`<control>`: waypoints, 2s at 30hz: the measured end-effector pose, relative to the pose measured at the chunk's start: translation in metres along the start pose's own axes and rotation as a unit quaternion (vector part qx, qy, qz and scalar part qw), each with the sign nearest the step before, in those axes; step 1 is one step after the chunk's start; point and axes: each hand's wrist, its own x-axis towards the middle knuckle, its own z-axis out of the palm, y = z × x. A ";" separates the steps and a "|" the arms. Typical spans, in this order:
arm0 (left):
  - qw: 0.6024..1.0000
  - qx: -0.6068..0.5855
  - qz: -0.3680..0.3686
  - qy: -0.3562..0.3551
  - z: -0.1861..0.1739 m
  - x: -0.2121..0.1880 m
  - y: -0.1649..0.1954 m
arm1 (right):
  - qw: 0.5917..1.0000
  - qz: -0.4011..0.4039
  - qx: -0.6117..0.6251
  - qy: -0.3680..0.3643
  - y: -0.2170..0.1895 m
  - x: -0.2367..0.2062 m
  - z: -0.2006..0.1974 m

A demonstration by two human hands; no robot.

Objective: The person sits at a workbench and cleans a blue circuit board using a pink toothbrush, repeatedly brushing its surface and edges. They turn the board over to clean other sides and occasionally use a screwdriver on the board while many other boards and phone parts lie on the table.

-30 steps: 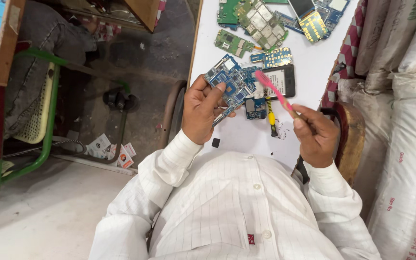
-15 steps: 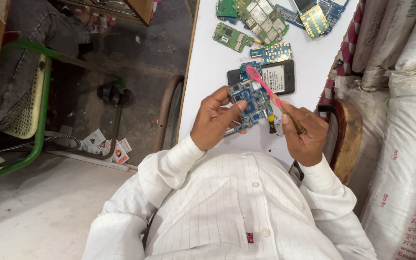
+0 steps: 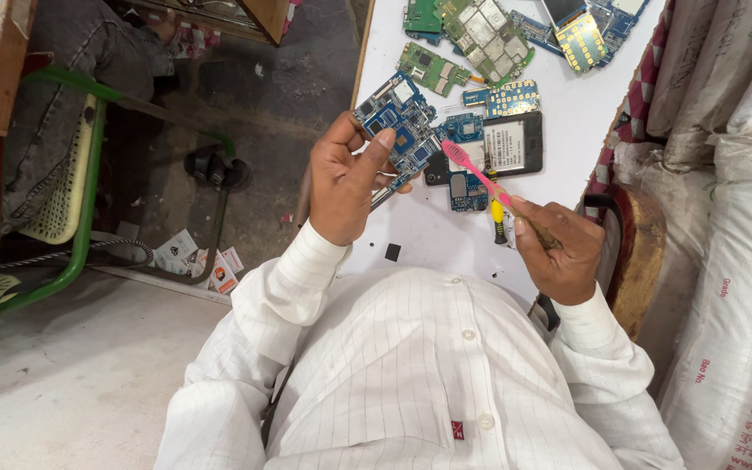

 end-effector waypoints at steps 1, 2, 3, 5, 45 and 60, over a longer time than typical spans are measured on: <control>1.000 -0.004 0.006 -0.003 -0.001 0.000 0.000 | 1.000 -0.001 -0.010 -0.002 0.000 0.000 0.000; 1.000 0.010 0.016 -0.005 -0.001 0.000 0.000 | 1.000 -0.003 -0.020 -0.003 0.001 0.001 -0.001; 0.999 0.024 0.025 -0.008 -0.001 0.001 0.000 | 1.000 -0.004 -0.030 -0.004 0.002 0.001 -0.001; 0.999 0.044 0.027 -0.003 -0.001 0.000 -0.002 | 0.998 0.001 -0.064 0.016 0.005 0.002 -0.002; 0.919 0.355 0.106 -0.132 0.028 -0.018 0.016 | 0.999 -0.015 0.002 0.052 0.012 -0.002 -0.010; 0.930 0.333 0.091 -0.128 0.026 -0.020 0.012 | 0.998 -0.012 0.021 0.051 0.009 0.004 -0.006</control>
